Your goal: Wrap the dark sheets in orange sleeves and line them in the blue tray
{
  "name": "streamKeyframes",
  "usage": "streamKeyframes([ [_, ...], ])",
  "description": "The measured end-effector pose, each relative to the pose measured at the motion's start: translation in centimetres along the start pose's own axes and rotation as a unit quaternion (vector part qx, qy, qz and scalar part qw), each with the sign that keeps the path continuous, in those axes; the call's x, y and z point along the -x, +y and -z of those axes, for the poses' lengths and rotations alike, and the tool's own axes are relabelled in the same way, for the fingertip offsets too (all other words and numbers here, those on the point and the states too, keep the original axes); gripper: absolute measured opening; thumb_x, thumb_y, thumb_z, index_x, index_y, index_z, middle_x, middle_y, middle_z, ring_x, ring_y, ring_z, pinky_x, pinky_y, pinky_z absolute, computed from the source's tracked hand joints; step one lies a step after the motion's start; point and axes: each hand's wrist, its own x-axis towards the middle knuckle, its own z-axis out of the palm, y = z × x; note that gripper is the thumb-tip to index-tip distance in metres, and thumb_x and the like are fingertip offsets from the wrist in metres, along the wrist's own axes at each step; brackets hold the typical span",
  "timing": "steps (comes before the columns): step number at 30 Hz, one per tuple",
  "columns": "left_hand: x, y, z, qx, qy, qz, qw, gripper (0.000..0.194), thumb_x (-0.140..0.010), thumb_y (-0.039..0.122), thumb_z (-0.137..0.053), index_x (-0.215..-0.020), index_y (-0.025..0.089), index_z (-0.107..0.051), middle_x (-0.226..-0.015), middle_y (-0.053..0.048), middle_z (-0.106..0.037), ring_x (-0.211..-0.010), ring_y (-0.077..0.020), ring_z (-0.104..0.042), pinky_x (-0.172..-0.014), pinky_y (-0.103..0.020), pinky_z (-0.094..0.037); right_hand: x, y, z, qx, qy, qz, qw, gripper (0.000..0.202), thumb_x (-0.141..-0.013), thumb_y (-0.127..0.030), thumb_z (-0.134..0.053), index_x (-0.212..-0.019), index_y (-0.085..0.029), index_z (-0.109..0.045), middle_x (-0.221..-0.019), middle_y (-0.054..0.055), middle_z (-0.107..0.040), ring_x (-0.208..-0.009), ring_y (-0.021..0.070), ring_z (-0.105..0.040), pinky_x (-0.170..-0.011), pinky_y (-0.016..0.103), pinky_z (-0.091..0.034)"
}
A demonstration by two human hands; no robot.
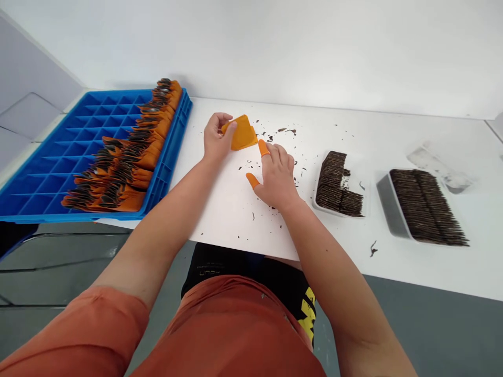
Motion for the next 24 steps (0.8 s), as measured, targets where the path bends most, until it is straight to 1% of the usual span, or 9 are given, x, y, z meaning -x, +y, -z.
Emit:
streamKeyframes([
  [3, 0.2, 1.6, -0.5, 0.097, -0.02, 0.008, 0.995, 0.06, -0.09, 0.083, -0.074, -0.105, 0.026, -0.066, -0.109, -0.006, -0.075, -0.101, -0.0247, -0.073, -0.09, -0.042, -0.061, -0.1, 0.2, -0.1, -0.001, 0.036, -0.024, 0.999, 0.089, -0.099, -0.051, -0.059, -0.175, -0.021, -0.024, -0.168, 0.021, -0.047, -0.16, 0.0421, -0.039, -0.128, 0.072, -0.035],
  [5, 0.5, 2.6, -1.0, 0.14, -0.077, 0.023, 0.987, 0.058, -0.09, 0.08, -0.079, -0.107, 0.026, -0.066, -0.11, -0.005, -0.077, -0.104, -0.0251, -0.076, -0.089, -0.042, -0.064, -0.2, 0.4, -0.1, -0.045, 0.08, -0.052, 0.994, 0.086, -0.104, -0.057, -0.053, -0.176, -0.025, -0.02, -0.167, 0.02, -0.05, -0.155, 0.0385, -0.045, -0.124, 0.068, -0.044],
  [8, 1.3, 4.1, -1.7, 0.185, -0.171, 0.052, 0.966, 0.05, -0.091, 0.07, -0.085, -0.109, 0.027, -0.068, -0.109, -0.003, -0.079, -0.104, -0.0248, -0.079, -0.087, -0.044, -0.067, -0.5, 0.6, 0.0, -0.141, 0.143, -0.1, 0.974, 0.072, -0.107, -0.061, -0.05, -0.17, -0.029, -0.034, -0.161, 0.017, -0.058, -0.141, 0.0322, -0.059, -0.11, 0.057, -0.057],
  [11, 2.0, 5.0, -2.3, 0.209, -0.197, 0.064, 0.956, 0.041, -0.096, 0.063, -0.084, -0.104, 0.026, -0.067, -0.108, -0.002, -0.079, -0.104, -0.0234, -0.08, -0.09, -0.046, -0.069, -0.9, 0.7, 0.5, -0.206, 0.158, -0.134, 0.956, 0.048, -0.106, -0.062, -0.053, -0.132, -0.025, -0.067, -0.123, 0.012, -0.075, -0.11, 0.0268, -0.069, -0.09, 0.047, -0.06],
  [13, 2.3, 5.4, -2.4, 0.207, -0.204, 0.057, 0.955, 0.039, -0.097, 0.058, -0.085, -0.099, 0.024, -0.066, -0.107, -0.002, -0.078, -0.104, -0.0234, -0.08, -0.092, -0.047, -0.07, -1.1, 0.7, 0.9, -0.217, 0.168, -0.152, 0.949, 0.045, -0.103, -0.066, -0.058, -0.106, -0.023, -0.072, -0.093, 0.007, -0.072, -0.087, 0.0225, -0.066, -0.078, 0.043, -0.057],
  [17, 2.5, 6.1, -2.0, 0.155, -0.22, 0.001, 0.963, 0.045, -0.087, 0.056, -0.095, -0.11, 0.026, -0.07, -0.113, -0.003, -0.078, -0.11, -0.0268, -0.079, -0.095, -0.05, -0.069, -1.3, 0.5, 1.8, -0.214, 0.227, -0.186, 0.932, 0.054, -0.092, -0.077, -0.071, -0.081, -0.025, -0.063, -0.074, 0.0, -0.061, -0.063, 0.0142, -0.047, -0.064, 0.037, -0.045],
  [20, 2.8, 7.1, -1.7, 0.067, -0.214, -0.083, 0.971, 0.067, -0.077, 0.058, -0.102, -0.131, 0.033, -0.072, -0.141, -0.005, -0.072, -0.138, -0.036, -0.069, -0.114, -0.056, -0.062, -1.4, 0.3, 2.3, -0.238, 0.232, -0.208, 0.92, 0.06, -0.087, -0.08, -0.076, -0.073, -0.025, -0.056, -0.071, -0.002, -0.058, -0.06, 0.0118, -0.044, -0.06, 0.035, -0.041],
  [22, 3.1, 7.7, -1.8, 0.002, -0.214, -0.14, 0.967, 0.068, -0.081, 0.061, -0.098, -0.138, 0.035, -0.072, -0.154, -0.006, -0.066, -0.154, -0.0408, -0.056, -0.127, -0.062, -0.051, -1.5, 0.1, 2.5, -0.25, 0.224, -0.215, 0.917, 0.063, -0.084, -0.081, -0.079, -0.071, -0.025, -0.054, -0.07, -0.002, -0.057, -0.061, 0.0115, -0.045, -0.059, 0.034, -0.041],
  [24, 3.5, 8.1, -2.0, -0.034, -0.221, -0.174, 0.959, 0.062, -0.087, 0.065, -0.092, -0.137, 0.034, -0.073, -0.153, -0.006, -0.065, -0.157, -0.0426, -0.052, -0.131, -0.066, -0.045, -1.5, 0.1, 2.6, -0.251, 0.216, -0.213, 0.919, 0.062, -0.084, -0.079, -0.081, -0.07, -0.024, -0.056, -0.069, -0.002, -0.057, -0.061, 0.0117, -0.046, -0.059, 0.034, -0.042],
])
